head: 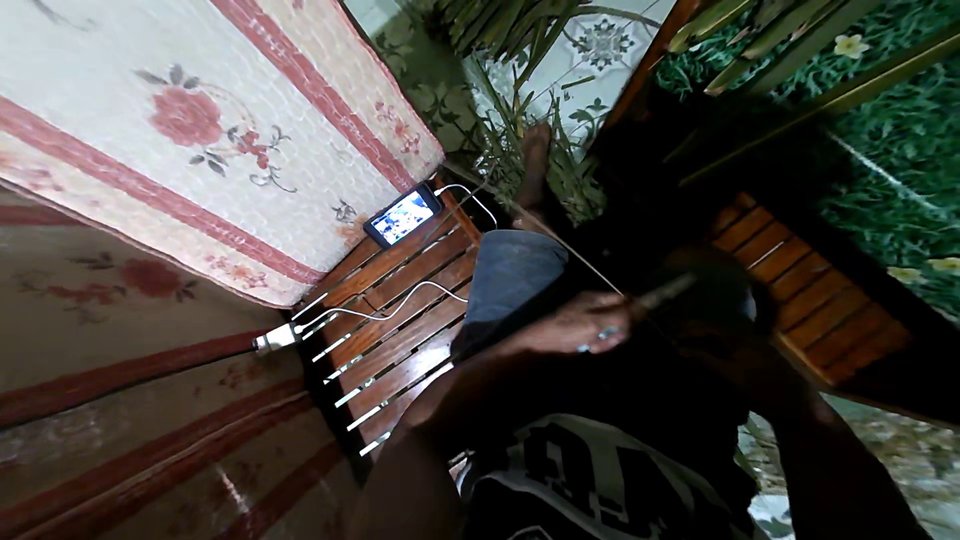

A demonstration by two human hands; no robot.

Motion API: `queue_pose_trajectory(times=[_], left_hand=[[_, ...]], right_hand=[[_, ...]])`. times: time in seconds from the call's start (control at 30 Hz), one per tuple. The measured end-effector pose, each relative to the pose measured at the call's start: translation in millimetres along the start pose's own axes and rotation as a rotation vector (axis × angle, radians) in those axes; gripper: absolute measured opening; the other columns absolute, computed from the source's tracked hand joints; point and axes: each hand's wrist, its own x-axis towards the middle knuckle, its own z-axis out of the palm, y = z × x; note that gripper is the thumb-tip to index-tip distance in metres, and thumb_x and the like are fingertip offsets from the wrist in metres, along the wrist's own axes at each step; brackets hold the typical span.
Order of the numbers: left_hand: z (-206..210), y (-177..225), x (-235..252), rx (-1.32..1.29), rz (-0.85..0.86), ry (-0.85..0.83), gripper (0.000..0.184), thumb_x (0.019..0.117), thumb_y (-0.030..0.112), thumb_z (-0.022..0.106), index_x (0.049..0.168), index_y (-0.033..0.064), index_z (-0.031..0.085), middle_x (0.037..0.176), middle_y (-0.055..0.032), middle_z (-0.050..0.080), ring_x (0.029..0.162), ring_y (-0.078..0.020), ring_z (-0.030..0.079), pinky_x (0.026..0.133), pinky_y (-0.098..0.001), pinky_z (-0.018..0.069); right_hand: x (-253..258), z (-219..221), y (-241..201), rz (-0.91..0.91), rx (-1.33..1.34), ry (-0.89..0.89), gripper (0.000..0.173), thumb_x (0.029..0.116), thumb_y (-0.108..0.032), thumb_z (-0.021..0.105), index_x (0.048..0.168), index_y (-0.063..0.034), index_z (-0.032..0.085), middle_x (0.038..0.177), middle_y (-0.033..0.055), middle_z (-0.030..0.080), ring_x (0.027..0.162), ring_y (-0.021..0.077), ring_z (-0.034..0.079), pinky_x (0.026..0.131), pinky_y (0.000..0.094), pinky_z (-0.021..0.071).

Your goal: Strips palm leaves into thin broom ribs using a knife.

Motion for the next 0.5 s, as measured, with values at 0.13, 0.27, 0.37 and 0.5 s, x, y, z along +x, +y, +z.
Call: queue_pose_trajectory(times=[0.13, 0.27, 0.37, 0.5], left_hand=[[-67.9, 29.3, -17.6, -0.267, 0.231, 0.370, 0.037, 0.1095, 0.026, 0.036, 0.131, 0.0089, 0.060, 0.058, 0.0078, 0.050, 0.044, -0.0006, 0.045, 0.042, -0.0155, 0.0406], [-101.4, 33.2, -29.3, -0.465, 0.462, 0.590, 0.039, 0.1105, 0.042, 0.035, 0.133, 0.0181, 0.056, 0.057, 0.0067, 0.046, 0.040, -0.0034, 0.042, 0.038, -0.0180, 0.0407], [-85.2, 7.8, -18.2, -0.472, 0.405, 0.540, 0.036, 0.1076, 0.048, 0.039, 0.132, 0.0256, 0.055, 0.058, 0.0060, 0.049, 0.042, -0.0052, 0.047, 0.041, -0.0206, 0.0443], [-15.0, -29.8, -1.9, -0.032, 0.101, 0.170, 0.040, 0.1092, 0.018, 0.043, 0.146, 0.0032, 0.047, 0.068, 0.0004, 0.055, 0.052, -0.0068, 0.051, 0.049, -0.0213, 0.0466]], right_hand=[[-21.5, -22.3, 46.5, 0.191, 0.005, 0.016, 0.018, 0.0906, -0.015, 0.067, 0.104, -0.0036, 0.070, 0.083, 0.0031, 0.067, 0.065, 0.0087, 0.059, 0.061, 0.0315, 0.0532], [-28.5, -27.6, 65.9, 0.178, 0.019, 0.083, 0.019, 0.0887, -0.018, 0.066, 0.102, -0.0048, 0.070, 0.081, 0.0008, 0.067, 0.064, 0.0060, 0.059, 0.059, 0.0286, 0.0531], [-16.4, -22.6, 41.5, 0.205, -0.057, 0.119, 0.022, 0.0955, -0.019, 0.065, 0.109, -0.0023, 0.069, 0.084, 0.0079, 0.067, 0.064, 0.0137, 0.060, 0.062, 0.0383, 0.0539], [3.5, -7.1, -4.0, 0.059, 0.050, 0.225, 0.031, 0.1003, -0.021, 0.055, 0.118, 0.0025, 0.063, 0.082, 0.0041, 0.064, 0.064, 0.0068, 0.058, 0.060, 0.0276, 0.0535]])
